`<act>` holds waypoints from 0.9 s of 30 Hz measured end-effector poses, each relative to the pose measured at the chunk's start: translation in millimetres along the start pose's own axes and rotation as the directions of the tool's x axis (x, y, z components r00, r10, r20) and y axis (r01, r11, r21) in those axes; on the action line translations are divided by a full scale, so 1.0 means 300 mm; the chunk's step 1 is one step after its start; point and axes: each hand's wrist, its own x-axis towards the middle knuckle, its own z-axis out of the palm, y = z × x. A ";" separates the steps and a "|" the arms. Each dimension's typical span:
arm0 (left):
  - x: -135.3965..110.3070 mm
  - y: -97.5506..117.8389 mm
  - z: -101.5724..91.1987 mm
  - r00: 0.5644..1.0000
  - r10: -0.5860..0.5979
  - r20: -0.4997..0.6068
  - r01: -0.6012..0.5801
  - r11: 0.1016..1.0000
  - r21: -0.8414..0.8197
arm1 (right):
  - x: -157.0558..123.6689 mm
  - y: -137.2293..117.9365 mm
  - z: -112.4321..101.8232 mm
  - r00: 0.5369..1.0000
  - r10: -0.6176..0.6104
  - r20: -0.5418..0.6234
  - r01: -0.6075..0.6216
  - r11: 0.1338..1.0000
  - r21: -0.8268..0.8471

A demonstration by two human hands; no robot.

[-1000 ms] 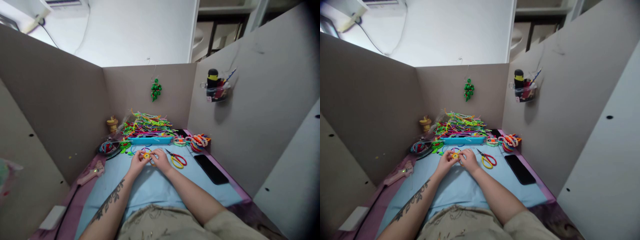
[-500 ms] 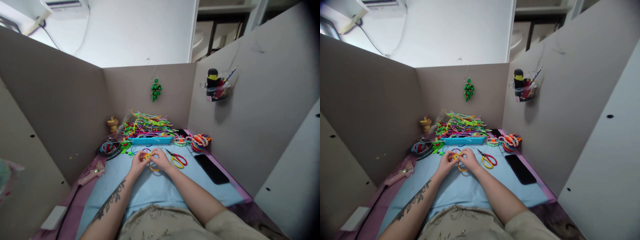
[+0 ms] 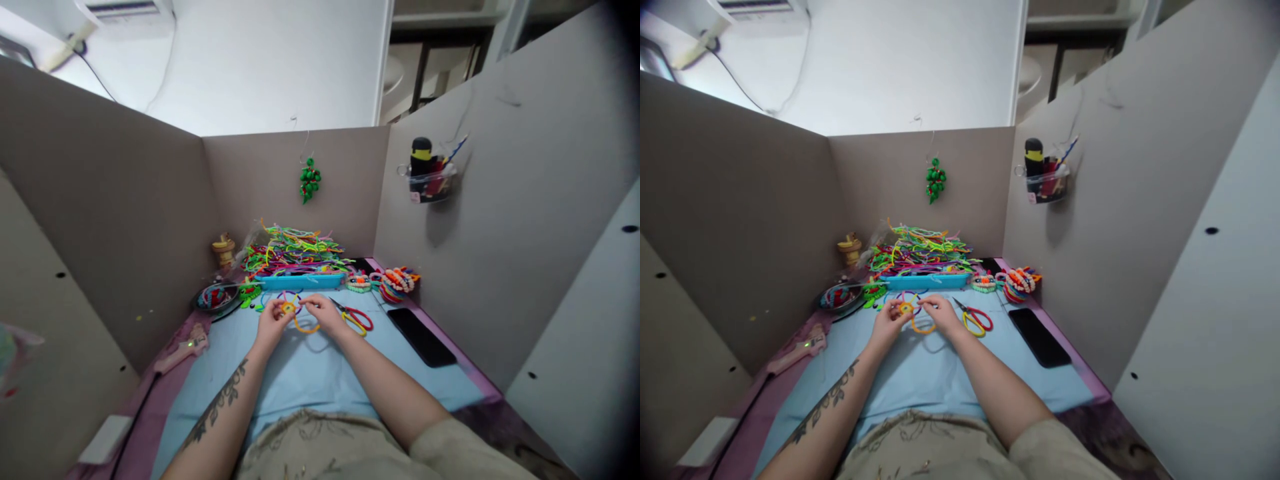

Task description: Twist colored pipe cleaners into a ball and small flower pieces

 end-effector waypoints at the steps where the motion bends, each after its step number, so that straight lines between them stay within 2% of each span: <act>1: 0.002 0.004 -0.002 0.999 -0.023 -0.025 0.022 0.999 -0.036 | 0.002 0.006 -0.003 1.000 0.019 0.009 -0.019 0.999 0.029; 6: 0.006 0.025 -0.010 0.990 -0.117 -0.079 0.105 0.983 -0.151 | -0.008 -0.005 0.011 0.985 0.066 0.161 -0.083 0.992 0.100; 8: 0.007 0.027 -0.012 0.987 -0.131 -0.092 0.114 0.979 -0.168 | -0.022 -0.031 0.023 0.976 0.033 0.217 -0.048 0.997 0.062; 11: 0.010 0.021 -0.017 0.983 -0.155 -0.103 0.133 0.972 -0.196 | -0.047 -0.068 0.044 0.957 -0.077 0.280 0.087 0.996 -0.024; 14: 0.011 0.012 -0.019 0.981 -0.174 -0.086 0.151 0.961 -0.230 | -0.066 -0.078 0.065 0.940 -0.185 0.287 0.214 0.974 -0.076; 20: 0.012 0.005 -0.025 0.979 -0.195 -0.064 0.174 0.954 -0.244 | -0.071 -0.051 0.088 0.890 -0.297 0.347 0.354 0.928 -0.112; 23: 0.012 0.005 -0.026 0.978 -0.205 -0.038 0.189 0.951 -0.245 | -0.071 -0.048 0.089 0.872 -0.322 0.369 0.390 0.913 -0.124; 27: 0.010 0.004 -0.019 0.984 -0.167 -0.065 0.152 0.970 -0.188 | -0.077 -0.060 0.091 0.892 -0.294 0.343 0.363 0.919 -0.156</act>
